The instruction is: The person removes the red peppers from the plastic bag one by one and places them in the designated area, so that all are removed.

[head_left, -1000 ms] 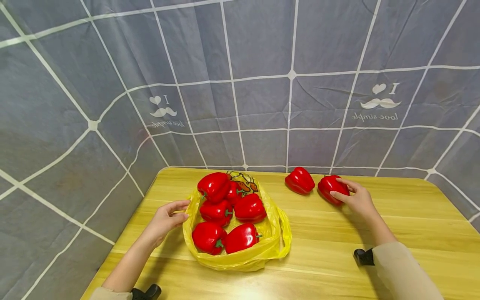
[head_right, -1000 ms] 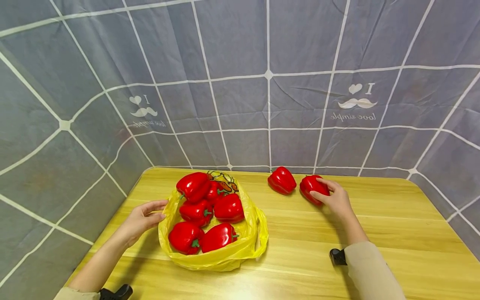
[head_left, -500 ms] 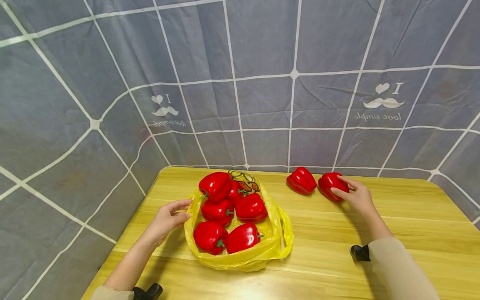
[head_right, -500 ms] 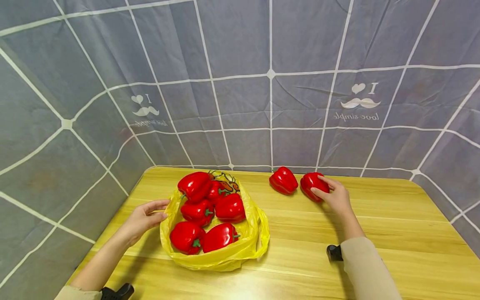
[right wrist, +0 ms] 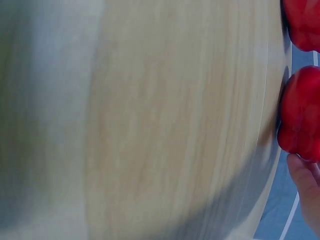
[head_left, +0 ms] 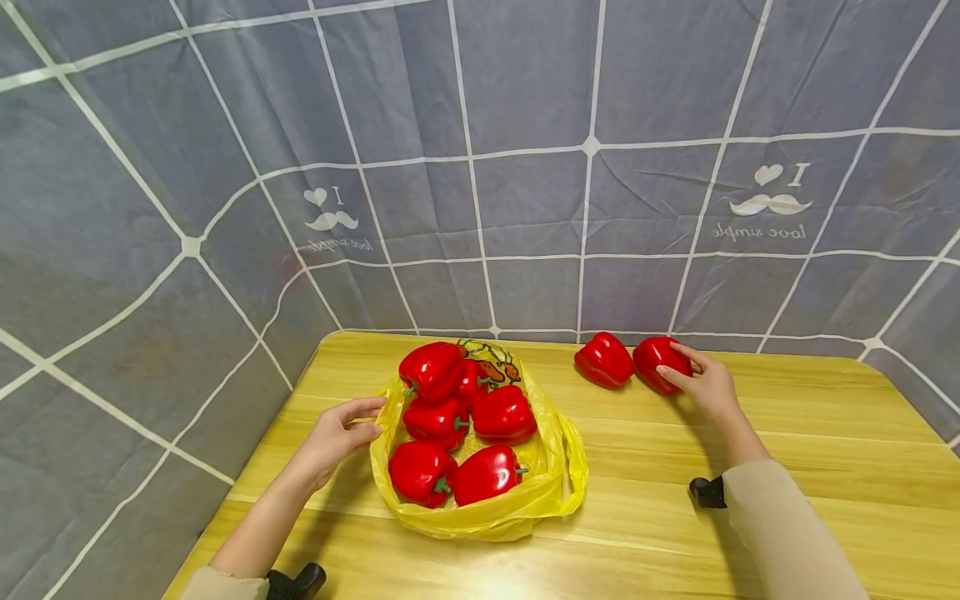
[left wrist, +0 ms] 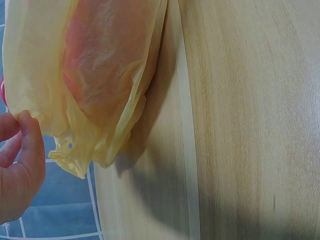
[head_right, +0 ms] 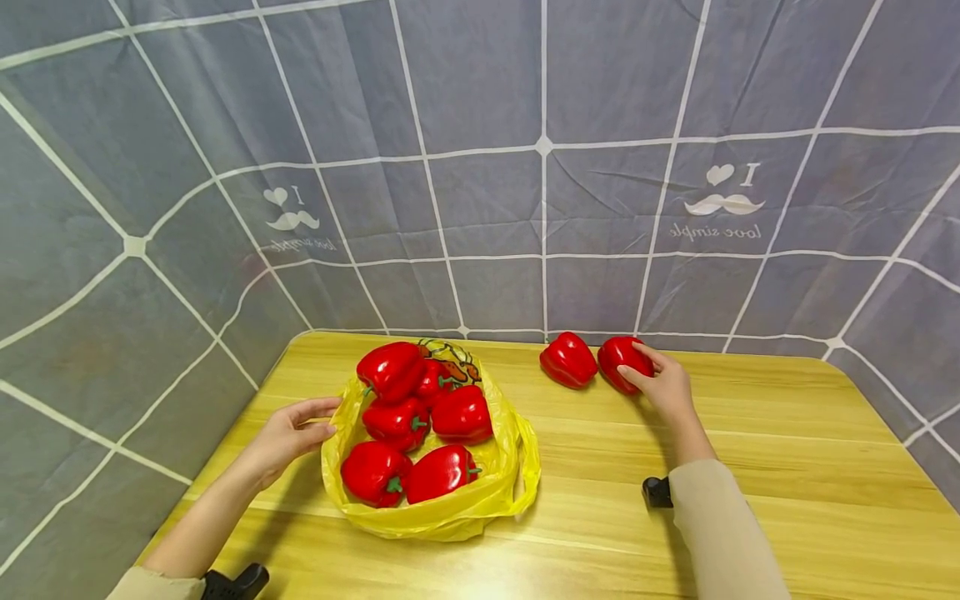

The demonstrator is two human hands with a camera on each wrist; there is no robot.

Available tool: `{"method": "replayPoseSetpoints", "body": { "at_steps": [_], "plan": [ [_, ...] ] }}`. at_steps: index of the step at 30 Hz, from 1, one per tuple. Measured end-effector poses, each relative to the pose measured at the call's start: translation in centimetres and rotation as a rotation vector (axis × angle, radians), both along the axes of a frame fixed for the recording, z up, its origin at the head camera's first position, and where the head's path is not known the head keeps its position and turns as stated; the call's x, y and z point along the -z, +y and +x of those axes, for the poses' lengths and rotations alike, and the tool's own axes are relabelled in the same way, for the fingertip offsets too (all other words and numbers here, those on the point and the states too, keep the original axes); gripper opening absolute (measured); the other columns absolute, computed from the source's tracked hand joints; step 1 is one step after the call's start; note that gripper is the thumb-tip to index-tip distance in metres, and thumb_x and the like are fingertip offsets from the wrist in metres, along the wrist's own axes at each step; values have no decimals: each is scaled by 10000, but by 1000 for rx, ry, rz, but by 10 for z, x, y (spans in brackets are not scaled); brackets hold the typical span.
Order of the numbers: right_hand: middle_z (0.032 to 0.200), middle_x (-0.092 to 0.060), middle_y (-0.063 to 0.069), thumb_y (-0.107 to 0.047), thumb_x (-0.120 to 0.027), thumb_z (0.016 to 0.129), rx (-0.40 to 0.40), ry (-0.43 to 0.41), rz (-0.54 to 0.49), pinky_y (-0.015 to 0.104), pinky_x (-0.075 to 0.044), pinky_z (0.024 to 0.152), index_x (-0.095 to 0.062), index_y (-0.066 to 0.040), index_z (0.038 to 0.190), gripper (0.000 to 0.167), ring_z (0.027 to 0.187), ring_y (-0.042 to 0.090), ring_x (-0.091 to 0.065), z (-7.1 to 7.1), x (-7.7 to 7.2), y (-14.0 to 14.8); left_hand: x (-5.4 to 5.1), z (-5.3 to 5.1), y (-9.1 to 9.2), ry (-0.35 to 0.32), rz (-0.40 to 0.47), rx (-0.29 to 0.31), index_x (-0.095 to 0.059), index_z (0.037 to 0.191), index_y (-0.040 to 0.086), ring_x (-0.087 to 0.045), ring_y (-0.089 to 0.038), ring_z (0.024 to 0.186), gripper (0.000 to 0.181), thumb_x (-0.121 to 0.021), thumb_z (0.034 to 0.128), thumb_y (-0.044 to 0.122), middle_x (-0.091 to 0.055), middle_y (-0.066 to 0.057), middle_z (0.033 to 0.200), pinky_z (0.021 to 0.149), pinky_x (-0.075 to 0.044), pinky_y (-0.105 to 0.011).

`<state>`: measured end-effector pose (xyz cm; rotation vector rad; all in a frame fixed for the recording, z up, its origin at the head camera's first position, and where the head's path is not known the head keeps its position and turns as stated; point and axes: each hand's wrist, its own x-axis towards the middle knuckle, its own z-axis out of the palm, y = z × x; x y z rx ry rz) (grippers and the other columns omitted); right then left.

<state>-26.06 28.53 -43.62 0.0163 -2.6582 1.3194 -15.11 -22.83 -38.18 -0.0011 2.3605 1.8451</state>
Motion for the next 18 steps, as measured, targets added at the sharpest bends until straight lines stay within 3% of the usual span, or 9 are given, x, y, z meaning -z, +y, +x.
{"method": "replayPoseSetpoints", "body": {
  "at_steps": [7,18],
  "plan": [
    [1270,-468,337,-233,-657,875,4,24,20,391,-459,807,-480,-7,1340,547,1094,461,-498,-3,-1,-6,0,0,1,1,-8,1,-417,1303,-145,-581,-117,869,458,-556,882,-33,-502,-273,1204,738,-519,-254],
    [1291,-448,338,-226,-664,869,13,-6,22,517,-438,887,-476,3,1339,556,1131,476,-475,-6,-7,-11,0,-1,1,6,6,17,-408,1307,-150,-585,-104,875,461,-551,886,-27,-488,-282,1212,727,-519,-231]
  ]
}}
